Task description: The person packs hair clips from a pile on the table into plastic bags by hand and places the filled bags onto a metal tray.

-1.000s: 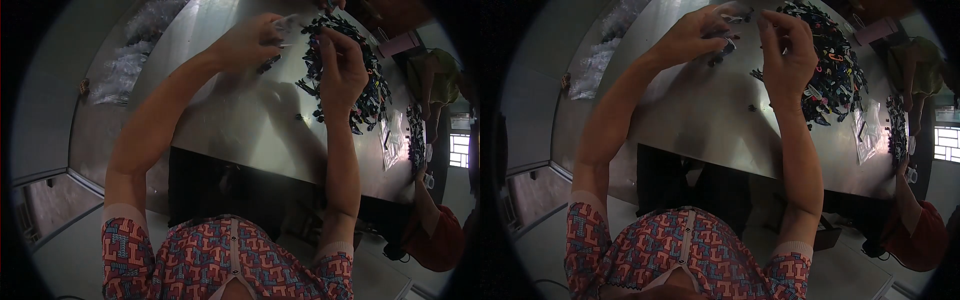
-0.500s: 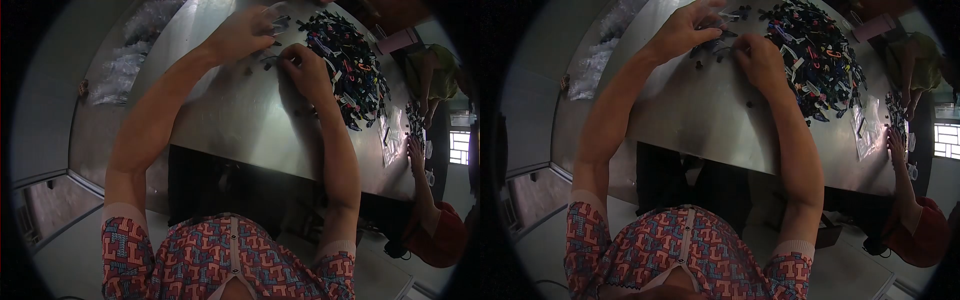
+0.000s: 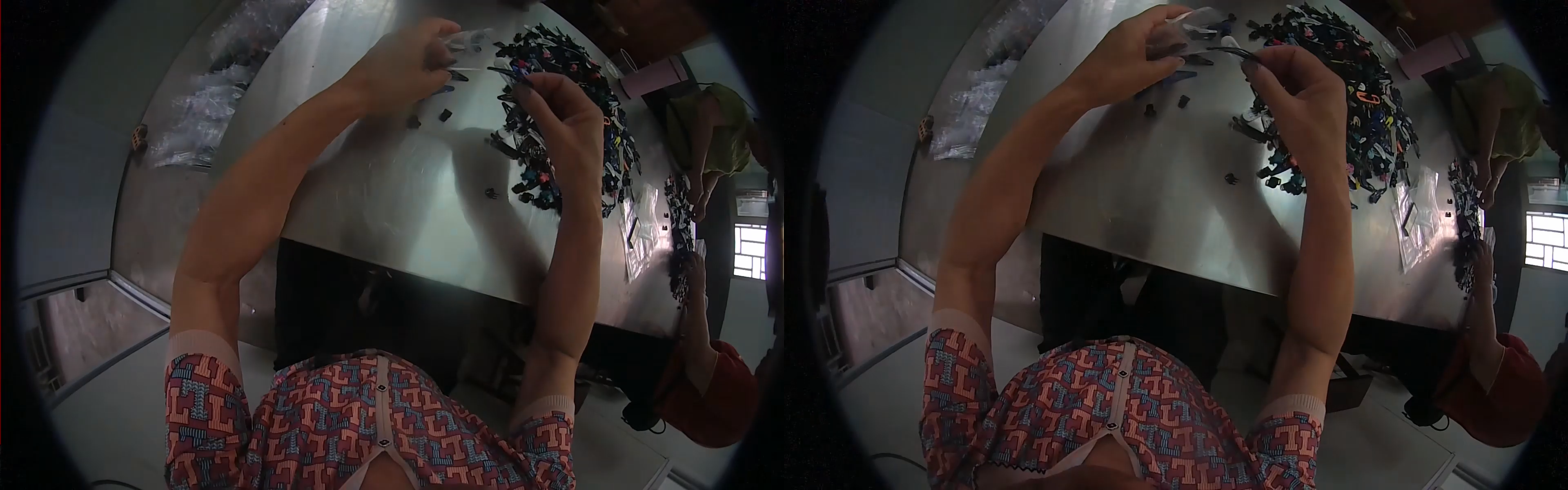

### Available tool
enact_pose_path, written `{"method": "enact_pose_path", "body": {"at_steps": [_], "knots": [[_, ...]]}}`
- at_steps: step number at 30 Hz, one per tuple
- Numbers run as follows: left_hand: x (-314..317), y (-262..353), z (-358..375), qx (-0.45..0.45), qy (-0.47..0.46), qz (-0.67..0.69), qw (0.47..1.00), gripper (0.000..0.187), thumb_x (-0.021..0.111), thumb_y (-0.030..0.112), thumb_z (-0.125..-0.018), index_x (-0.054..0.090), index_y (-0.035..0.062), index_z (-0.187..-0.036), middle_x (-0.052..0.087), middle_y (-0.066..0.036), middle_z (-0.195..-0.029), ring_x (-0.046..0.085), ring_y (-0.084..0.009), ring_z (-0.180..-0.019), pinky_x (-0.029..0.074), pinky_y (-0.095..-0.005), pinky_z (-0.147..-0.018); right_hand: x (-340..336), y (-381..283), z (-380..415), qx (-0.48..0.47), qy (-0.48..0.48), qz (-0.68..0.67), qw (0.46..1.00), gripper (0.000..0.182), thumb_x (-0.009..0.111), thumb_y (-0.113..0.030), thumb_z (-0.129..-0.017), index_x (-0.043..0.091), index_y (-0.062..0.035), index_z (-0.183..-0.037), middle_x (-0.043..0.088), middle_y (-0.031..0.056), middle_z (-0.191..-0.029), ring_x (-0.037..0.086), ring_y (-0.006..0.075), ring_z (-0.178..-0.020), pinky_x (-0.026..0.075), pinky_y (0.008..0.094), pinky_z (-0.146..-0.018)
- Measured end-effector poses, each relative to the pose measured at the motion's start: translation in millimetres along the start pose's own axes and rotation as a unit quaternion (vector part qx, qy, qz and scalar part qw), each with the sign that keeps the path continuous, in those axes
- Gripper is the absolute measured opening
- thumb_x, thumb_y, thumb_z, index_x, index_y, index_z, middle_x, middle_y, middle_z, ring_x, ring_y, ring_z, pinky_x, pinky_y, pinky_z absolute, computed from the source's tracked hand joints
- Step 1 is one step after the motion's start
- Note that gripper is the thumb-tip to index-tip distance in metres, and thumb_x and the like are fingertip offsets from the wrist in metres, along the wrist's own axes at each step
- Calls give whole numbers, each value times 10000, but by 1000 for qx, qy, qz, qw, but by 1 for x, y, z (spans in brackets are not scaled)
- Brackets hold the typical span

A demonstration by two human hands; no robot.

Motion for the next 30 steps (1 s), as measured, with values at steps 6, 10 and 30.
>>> {"method": "enact_pose_path", "body": {"at_steps": [6, 10, 30], "knots": [[10, 16, 8, 2, -31, -18, 999, 594, 644, 67, -808, 440, 35, -1365, 656, -165, -1065, 646, -292, -962, 507, -385, -873, 10, 3, 4, 34, -38, 4, 999, 197, 743, -162, -857, 712, 0, -965, 678, -9, -789, 576, 32, -700, 447, 194, -626], [13, 33, 15, 16, -55, -72, 996, 634, 677, 45, -828, 430, 96, -1410, 649, -147, -1109, 648, -254, -1002, 503, -354, -888, 16, 9, 5, 41, -39, 13, 998, 198, 743, -161, -854, 718, 2, -963, 682, -7, -777, 574, 36, -674, 445, 195, -604], [38, 16, 6, -14, -118, 274, 954, 564, 698, 78, -789, 462, -54, -1283, 665, -137, -1039, 637, -175, -946, 510, -303, -830, 39, -10, 10, -59, -113, 41, 991, 260, 668, -74, -895, 646, -24, -1148, 631, 38, -1137, 554, 72, -909, 442, 216, -785]]}}
Point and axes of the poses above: each hand's wrist, its own z-axis away from the middle knuckle, its own x-axis out of the palm, y = z × x, the point moved 8 cm from there along -z, towards the middle knuckle
